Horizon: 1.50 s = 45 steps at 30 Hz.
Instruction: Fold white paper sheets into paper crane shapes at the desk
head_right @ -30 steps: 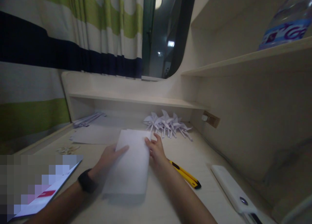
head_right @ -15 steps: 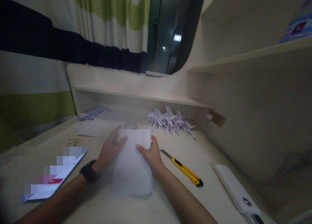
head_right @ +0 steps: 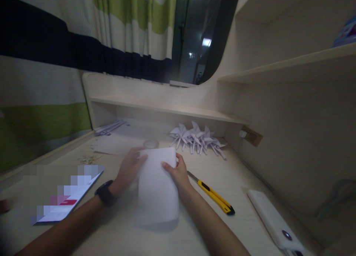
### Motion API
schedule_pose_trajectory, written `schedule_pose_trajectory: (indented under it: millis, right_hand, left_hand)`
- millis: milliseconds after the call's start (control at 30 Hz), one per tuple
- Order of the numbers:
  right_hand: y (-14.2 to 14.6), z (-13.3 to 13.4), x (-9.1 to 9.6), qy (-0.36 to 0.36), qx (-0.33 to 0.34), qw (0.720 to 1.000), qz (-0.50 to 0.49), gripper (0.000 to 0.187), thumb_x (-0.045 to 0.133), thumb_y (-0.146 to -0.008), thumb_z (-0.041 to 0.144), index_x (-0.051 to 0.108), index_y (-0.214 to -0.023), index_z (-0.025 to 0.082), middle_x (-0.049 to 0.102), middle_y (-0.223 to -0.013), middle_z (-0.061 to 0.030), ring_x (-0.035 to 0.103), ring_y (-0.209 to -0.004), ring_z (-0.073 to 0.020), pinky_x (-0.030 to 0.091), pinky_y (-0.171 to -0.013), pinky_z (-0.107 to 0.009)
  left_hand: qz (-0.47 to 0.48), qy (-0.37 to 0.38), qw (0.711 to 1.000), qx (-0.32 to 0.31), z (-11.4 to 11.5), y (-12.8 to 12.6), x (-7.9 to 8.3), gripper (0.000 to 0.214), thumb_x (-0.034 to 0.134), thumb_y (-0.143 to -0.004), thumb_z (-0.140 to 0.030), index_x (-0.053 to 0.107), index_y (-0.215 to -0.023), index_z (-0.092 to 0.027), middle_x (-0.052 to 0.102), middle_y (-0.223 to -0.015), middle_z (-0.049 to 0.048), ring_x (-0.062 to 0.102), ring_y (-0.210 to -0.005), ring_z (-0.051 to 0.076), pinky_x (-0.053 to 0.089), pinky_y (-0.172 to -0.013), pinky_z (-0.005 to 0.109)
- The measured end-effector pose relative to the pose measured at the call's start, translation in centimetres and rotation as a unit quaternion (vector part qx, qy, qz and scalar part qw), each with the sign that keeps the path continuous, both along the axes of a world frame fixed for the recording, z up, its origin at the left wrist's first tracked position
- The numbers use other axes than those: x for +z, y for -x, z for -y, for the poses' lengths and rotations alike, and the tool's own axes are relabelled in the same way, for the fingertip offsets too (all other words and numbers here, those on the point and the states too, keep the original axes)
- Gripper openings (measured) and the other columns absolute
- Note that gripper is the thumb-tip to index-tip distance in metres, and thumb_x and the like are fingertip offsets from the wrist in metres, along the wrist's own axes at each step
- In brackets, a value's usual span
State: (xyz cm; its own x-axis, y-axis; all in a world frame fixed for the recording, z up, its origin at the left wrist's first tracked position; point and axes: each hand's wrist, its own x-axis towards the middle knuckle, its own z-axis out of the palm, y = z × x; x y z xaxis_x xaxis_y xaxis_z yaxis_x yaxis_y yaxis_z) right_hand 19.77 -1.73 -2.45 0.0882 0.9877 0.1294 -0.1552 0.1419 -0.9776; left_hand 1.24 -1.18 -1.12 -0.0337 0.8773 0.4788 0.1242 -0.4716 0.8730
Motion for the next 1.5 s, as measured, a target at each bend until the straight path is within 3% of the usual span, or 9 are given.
schedule_pose_trajectory:
  millis: [133, 333, 467, 667, 933, 1100, 1333, 1500]
  right_hand:
    - [-0.5, -0.6, 0.1, 0.003, 0.011, 1.0, 0.005, 0.075, 0.084, -0.05, 0.038, 0.048, -0.114, 0.024, 0.07, -0.088, -0.004, 0.068, -0.071, -0.0244, 0.054, -0.057, -0.033]
    - [-1.2, -0.3, 1.4, 0.051, 0.065, 0.995, -0.055, 0.055, 0.078, -0.06, 0.046, 0.055, -0.103, 0.019, 0.07, -0.077, -0.0034, 0.065, -0.06, -0.0203, 0.05, -0.052, -0.029]
    - [-2.0, -0.5, 2.0, 0.064, 0.057, 0.995, -0.058, 0.048, 0.079, -0.059, 0.042, 0.06, -0.095, 0.016, 0.07, -0.072, -0.0035, 0.064, -0.057, -0.0188, 0.048, -0.051, -0.027]
    - [-2.5, -0.6, 2.4, 0.06, 0.033, 0.996, -0.057, 0.046, 0.085, -0.049, 0.029, 0.062, -0.086, 0.014, 0.071, -0.07, -0.0032, 0.063, -0.054, -0.0176, 0.05, -0.057, -0.029]
    - [-2.3, -0.5, 1.9, 0.041, 0.041, 0.996, -0.062, 0.049, 0.084, -0.05, 0.028, 0.06, -0.091, 0.015, 0.072, -0.078, -0.004, 0.066, -0.06, -0.0191, 0.052, -0.06, -0.031]
    - [-2.8, -0.7, 2.0, 0.042, 0.024, 0.997, -0.053, 0.058, 0.086, -0.045, 0.025, 0.054, -0.092, 0.019, 0.069, -0.071, 0.0013, 0.064, -0.057, -0.0169, 0.051, -0.056, -0.028]
    - [-3.0, -0.7, 2.1, 0.06, 0.061, 0.996, -0.005, 0.063, 0.081, -0.06, 0.038, 0.049, -0.111, 0.022, 0.071, -0.081, -0.003, 0.066, -0.06, -0.0187, 0.052, -0.054, -0.029]
    - [-2.9, -1.0, 1.6, 0.047, 0.055, 0.997, 0.027, 0.073, 0.081, -0.06, 0.041, 0.044, -0.12, 0.023, 0.07, -0.08, -0.0023, 0.066, -0.059, -0.019, 0.053, -0.054, -0.03]
  left_hand:
    - [-0.028, 0.006, 0.999, 0.042, -0.2, 0.2, 0.0, 0.039, 0.062, -0.08, -0.042, 0.054, -0.111, -0.019, 0.066, -0.081, 0.0044, 0.065, -0.072, 0.02, 0.05, -0.061, 0.027]
    - [0.005, 0.032, 0.999, -0.011, -0.1, 0.0, 0.0, 0.039, 0.069, -0.074, -0.039, 0.055, -0.105, -0.019, 0.073, -0.082, 0.0044, 0.069, -0.074, 0.022, 0.054, -0.062, 0.029]
    - [-0.011, 0.048, 0.998, -0.04, 0.0, -0.2, -0.2, 0.036, 0.071, -0.072, -0.033, 0.056, -0.102, -0.02, 0.073, -0.077, 0.0015, 0.07, -0.069, 0.02, 0.055, -0.06, 0.028]
    - [-0.044, 0.037, 0.998, -0.003, 0.3, -0.3, 0.1, 0.031, 0.068, -0.075, -0.034, 0.061, -0.1, -0.018, 0.071, -0.069, 0.0005, 0.069, -0.068, 0.02, 0.054, -0.059, 0.026]
    - [0.002, 0.079, 0.997, 0.005, 0.6, -0.6, 0.8, 0.035, 0.072, -0.07, -0.031, 0.061, -0.099, -0.015, 0.072, -0.068, 0.0011, 0.069, -0.065, 0.018, 0.054, -0.059, 0.025]
    - [0.009, 0.074, 0.997, -0.01, 0.6, -0.7, 0.5, 0.034, 0.072, -0.071, -0.031, 0.061, -0.099, -0.015, 0.071, -0.065, 0.0004, 0.067, -0.062, 0.017, 0.053, -0.056, 0.024]
    - [0.022, 0.047, 0.999, 0.016, 0.7, -0.4, 1.3, 0.032, 0.071, -0.071, -0.033, 0.065, -0.097, -0.015, 0.069, -0.062, -0.0001, 0.064, -0.06, 0.016, 0.051, -0.054, 0.023]
    - [0.013, 0.072, 0.997, 0.022, -0.3, 0.1, 0.6, 0.04, 0.067, -0.073, -0.039, 0.064, -0.104, -0.014, 0.069, -0.069, 0.0017, 0.065, -0.066, 0.017, 0.052, -0.058, 0.026]
